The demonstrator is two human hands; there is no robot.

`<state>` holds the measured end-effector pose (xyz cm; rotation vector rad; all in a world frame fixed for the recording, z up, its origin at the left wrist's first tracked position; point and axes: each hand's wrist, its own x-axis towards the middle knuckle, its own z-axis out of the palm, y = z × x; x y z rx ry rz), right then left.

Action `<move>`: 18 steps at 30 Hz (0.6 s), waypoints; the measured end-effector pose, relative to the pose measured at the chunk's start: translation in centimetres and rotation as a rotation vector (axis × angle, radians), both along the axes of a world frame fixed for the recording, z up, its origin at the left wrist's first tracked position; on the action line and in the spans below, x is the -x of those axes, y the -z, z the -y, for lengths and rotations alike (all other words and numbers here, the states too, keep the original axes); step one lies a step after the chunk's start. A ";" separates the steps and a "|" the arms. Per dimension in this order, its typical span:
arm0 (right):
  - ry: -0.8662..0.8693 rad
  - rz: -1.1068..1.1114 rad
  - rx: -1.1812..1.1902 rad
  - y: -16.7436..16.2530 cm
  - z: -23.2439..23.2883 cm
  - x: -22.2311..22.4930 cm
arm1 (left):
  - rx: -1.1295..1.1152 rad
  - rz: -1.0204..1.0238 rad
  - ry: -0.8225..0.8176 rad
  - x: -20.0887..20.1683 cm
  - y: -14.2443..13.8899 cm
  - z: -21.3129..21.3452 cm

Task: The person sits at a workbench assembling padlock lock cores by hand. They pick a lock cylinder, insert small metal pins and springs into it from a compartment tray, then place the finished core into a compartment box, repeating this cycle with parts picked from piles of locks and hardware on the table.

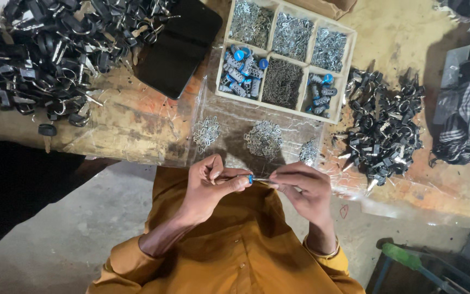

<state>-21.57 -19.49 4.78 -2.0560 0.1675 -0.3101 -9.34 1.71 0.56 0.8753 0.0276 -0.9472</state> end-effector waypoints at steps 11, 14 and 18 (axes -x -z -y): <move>-0.501 0.034 0.484 -5.6 1.0 -4.2 | -0.173 0.496 0.140 0.7 0.9 -1.5; -0.420 -0.281 0.794 -10.3 4.6 -5.9 | -0.219 0.665 0.102 0.2 0.9 -1.6; 0.414 0.657 0.813 -13.5 11.1 -14.6 | -0.231 0.632 0.008 0.4 0.9 -0.9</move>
